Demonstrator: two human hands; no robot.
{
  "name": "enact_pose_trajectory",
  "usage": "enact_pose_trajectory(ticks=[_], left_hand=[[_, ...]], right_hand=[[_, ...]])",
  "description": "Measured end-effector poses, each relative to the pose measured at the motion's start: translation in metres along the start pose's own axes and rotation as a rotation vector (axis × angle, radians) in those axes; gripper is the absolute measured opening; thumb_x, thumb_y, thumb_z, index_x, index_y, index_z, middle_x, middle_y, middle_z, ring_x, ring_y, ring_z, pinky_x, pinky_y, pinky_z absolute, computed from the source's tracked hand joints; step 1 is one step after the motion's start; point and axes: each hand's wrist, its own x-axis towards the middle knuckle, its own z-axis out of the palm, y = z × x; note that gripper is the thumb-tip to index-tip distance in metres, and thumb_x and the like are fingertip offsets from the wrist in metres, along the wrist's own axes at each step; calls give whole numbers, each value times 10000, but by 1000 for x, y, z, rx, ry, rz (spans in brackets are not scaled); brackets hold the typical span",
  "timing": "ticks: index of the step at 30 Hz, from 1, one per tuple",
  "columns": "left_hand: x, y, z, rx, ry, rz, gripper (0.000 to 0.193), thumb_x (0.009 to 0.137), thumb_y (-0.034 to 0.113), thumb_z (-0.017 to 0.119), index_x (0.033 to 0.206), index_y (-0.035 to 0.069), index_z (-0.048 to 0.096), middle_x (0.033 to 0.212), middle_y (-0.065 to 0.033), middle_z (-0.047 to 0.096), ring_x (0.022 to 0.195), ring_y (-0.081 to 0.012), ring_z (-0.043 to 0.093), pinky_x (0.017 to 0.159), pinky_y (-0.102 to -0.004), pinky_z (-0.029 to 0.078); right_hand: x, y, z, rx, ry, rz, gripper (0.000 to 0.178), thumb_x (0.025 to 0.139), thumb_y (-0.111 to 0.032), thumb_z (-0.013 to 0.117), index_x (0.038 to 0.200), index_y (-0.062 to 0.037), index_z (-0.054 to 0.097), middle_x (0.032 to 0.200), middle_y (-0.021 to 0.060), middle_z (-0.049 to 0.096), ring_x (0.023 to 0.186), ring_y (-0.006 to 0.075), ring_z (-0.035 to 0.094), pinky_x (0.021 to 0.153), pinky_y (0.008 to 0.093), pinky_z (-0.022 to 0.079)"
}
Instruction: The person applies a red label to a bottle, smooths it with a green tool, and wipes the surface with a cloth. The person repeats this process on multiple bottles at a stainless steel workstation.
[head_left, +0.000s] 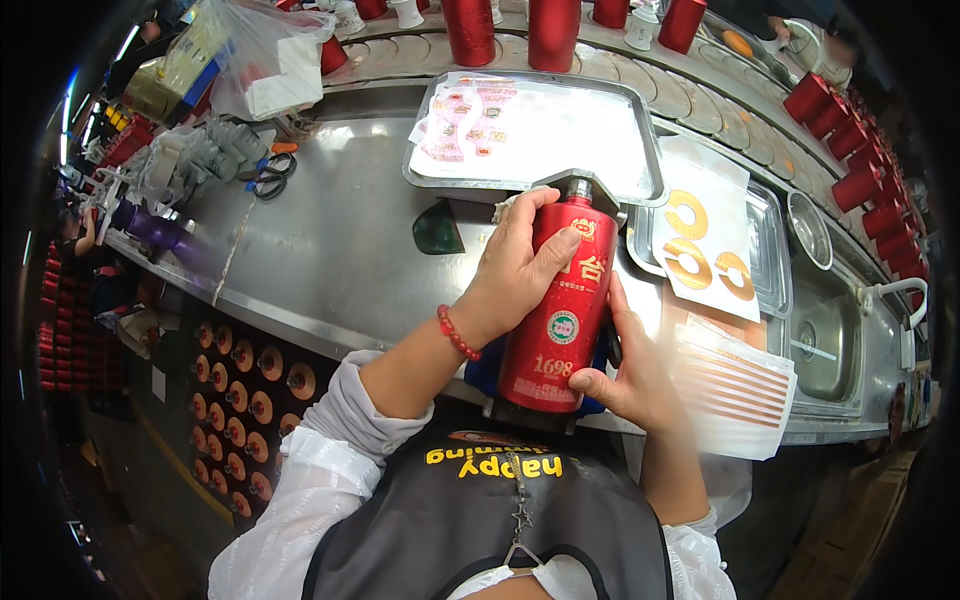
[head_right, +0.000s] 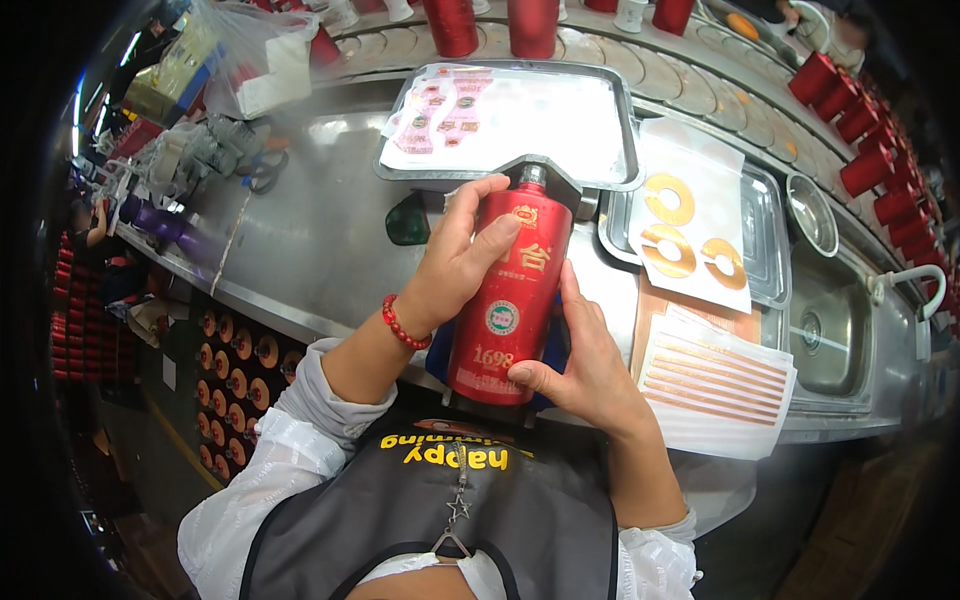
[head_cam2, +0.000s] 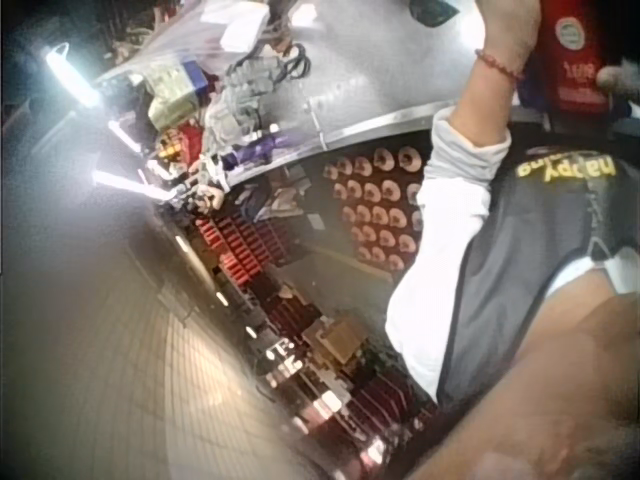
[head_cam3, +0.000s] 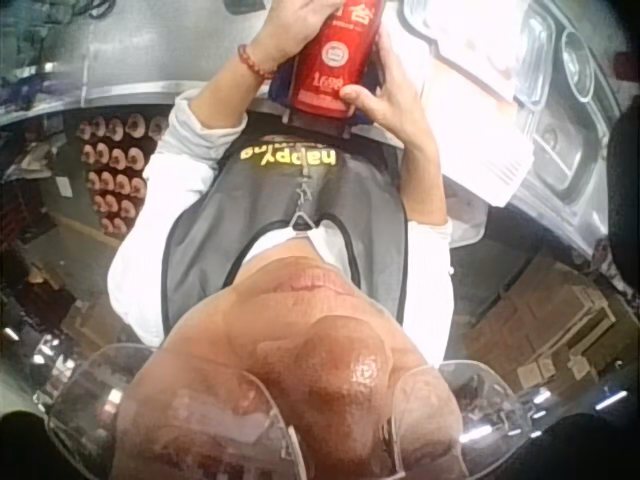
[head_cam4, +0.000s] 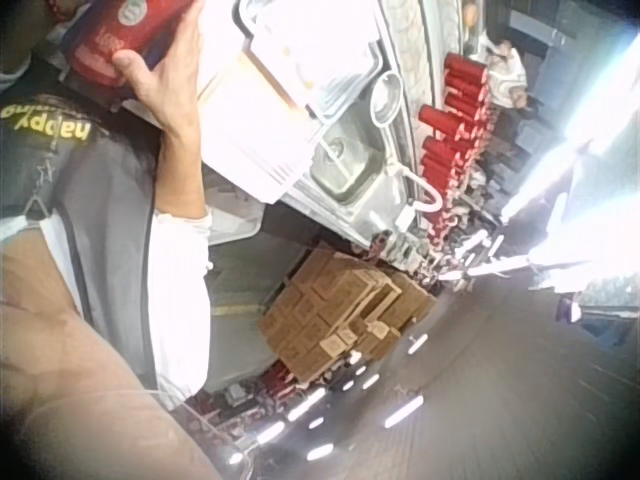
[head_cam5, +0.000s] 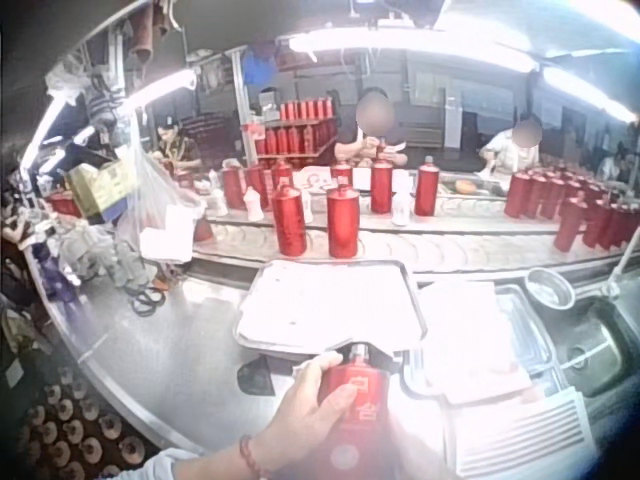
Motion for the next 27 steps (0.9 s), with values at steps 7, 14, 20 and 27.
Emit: enact_pose_trajectory(ticks=[7,14,20,27], left_hand=[[1,-2,0,3,12,0,565,993,389,617,1333,-42,482,1281,-230,563,1201,-327,549,1047,-404,425],[-2,-7,0,-88,28,-13,614,996,408,615,1384,-40,453,1341,-222,541,1249,-326,525,1080,-399,402],[-42,-4,-18,47,-80,209,791,968,531,620,1520,25,366,1505,-219,416,1422,-343,369,1196,-433,243],[-75,-14,-27,-98,-280,113,1117,832,664,709,1603,56,177,1606,-257,258,1513,-385,229,1230,-470,179]], right_hand=[[1,-2,0,-1,-1,8,1236,806,-592,786,1590,70,98,1559,253,352,1461,300,350,1188,399,288],[-2,7,4,-69,69,-68,1209,784,-574,801,1575,71,152,1343,284,519,1230,371,529,1071,438,412],[-15,1,2,-64,61,-35,1169,796,-570,791,1578,54,186,1347,272,535,1218,357,555,1059,431,432],[-10,11,12,-127,119,-128,1123,813,-596,768,1576,35,237,1415,288,506,1262,354,546,1091,436,416]])
